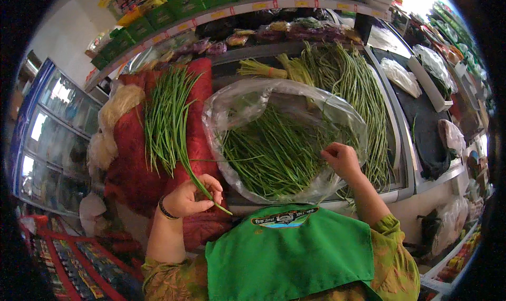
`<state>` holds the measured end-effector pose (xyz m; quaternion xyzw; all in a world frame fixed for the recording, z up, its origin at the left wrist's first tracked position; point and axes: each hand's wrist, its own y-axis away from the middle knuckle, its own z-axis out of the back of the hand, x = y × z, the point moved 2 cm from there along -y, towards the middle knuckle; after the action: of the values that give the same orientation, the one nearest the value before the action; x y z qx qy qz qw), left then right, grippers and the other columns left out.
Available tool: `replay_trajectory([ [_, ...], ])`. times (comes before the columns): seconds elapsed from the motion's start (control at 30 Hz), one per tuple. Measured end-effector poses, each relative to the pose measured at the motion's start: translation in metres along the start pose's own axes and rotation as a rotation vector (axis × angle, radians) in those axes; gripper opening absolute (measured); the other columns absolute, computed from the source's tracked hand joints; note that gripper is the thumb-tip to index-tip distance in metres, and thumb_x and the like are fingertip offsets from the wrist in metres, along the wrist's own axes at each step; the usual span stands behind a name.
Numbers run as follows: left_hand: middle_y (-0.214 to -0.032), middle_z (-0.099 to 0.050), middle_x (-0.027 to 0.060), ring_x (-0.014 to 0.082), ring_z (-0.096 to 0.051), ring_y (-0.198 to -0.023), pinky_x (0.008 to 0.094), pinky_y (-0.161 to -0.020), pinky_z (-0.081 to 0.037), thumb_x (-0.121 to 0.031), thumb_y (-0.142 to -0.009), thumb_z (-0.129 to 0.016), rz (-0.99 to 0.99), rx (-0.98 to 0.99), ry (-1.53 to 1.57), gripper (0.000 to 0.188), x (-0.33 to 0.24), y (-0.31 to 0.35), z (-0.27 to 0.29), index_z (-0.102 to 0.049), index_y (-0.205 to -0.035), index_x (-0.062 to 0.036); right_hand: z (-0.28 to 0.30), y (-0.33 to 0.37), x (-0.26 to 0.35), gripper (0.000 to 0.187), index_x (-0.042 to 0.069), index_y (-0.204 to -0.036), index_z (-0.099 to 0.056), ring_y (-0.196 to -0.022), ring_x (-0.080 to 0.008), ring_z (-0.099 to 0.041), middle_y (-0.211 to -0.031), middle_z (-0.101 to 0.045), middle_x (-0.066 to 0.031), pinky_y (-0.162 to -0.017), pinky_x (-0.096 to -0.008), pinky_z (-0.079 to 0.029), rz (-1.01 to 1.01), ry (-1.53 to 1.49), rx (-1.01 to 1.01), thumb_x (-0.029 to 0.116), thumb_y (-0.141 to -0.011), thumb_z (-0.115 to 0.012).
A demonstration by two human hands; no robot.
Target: The person repeatedly picks up long green vegetables from a plastic bag, inspects them, and places them into a red sack. The person handles the vegetables one by one or in small bunches throughout the clip.
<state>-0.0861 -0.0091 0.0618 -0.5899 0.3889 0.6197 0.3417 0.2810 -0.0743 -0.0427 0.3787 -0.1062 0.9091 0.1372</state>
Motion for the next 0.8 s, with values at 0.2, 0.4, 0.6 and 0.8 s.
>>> replay_trajectory([
  [0.2, -0.082, -0.051, 0.0035, 0.0125, -0.050, -0.080, 0.0290, -0.074, -0.041, 0.006, -0.070, -0.050, -0.025, 0.098, -0.033, 0.031, -0.002, 0.003, -0.002, -0.045, -0.099, -0.0028, -0.013, -0.002, 0.020, 0.020, 0.005, -0.078, -0.061, -0.057, -0.0220, -0.056, -0.063, -0.058, -0.0114, -0.054, -0.0307, -0.044, 0.028, -0.084, 0.137, 0.023, -0.070, -0.062],
  [0.4, -0.080, -0.052, 0.0069, 0.0179, -0.052, -0.077, 0.0355, -0.077, -0.041, 0.005, -0.067, -0.053, 0.008, 0.145, -0.088, 0.028, -0.011, 0.001, -0.009, -0.046, -0.094, -0.0016, -0.035, -0.014, 0.069, 0.020, 0.003, -0.088, -0.061, -0.069, -0.0128, -0.057, -0.078, -0.062, -0.0088, -0.065, -0.0264, -0.046, 0.115, -0.431, 0.461, 0.017, -0.074, -0.060],
  [0.6, -0.082, -0.052, 0.0065, 0.0155, -0.051, -0.078, 0.0294, -0.073, -0.041, 0.004, -0.069, -0.054, 0.093, 0.203, -0.162, 0.027, -0.015, -0.002, -0.017, -0.048, -0.095, -0.0014, -0.054, -0.025, 0.151, 0.040, 0.002, -0.116, -0.043, -0.065, -0.0061, -0.046, -0.097, -0.058, -0.0036, -0.059, -0.0209, -0.041, 0.039, -0.888, 0.868, 0.021, -0.082, -0.050],
  [0.8, -0.082, -0.051, 0.0050, 0.0138, -0.050, -0.080, 0.0258, -0.073, -0.040, 0.002, -0.070, -0.050, 0.154, 0.301, -0.380, 0.032, -0.015, -0.011, -0.025, -0.045, -0.102, -0.0031, -0.058, -0.052, 0.183, 0.048, 0.002, -0.125, -0.027, -0.064, -0.0115, -0.049, -0.109, -0.051, -0.0083, -0.060, -0.0233, -0.041, -0.090, -1.488, 0.885, 0.008, -0.080, -0.043],
])
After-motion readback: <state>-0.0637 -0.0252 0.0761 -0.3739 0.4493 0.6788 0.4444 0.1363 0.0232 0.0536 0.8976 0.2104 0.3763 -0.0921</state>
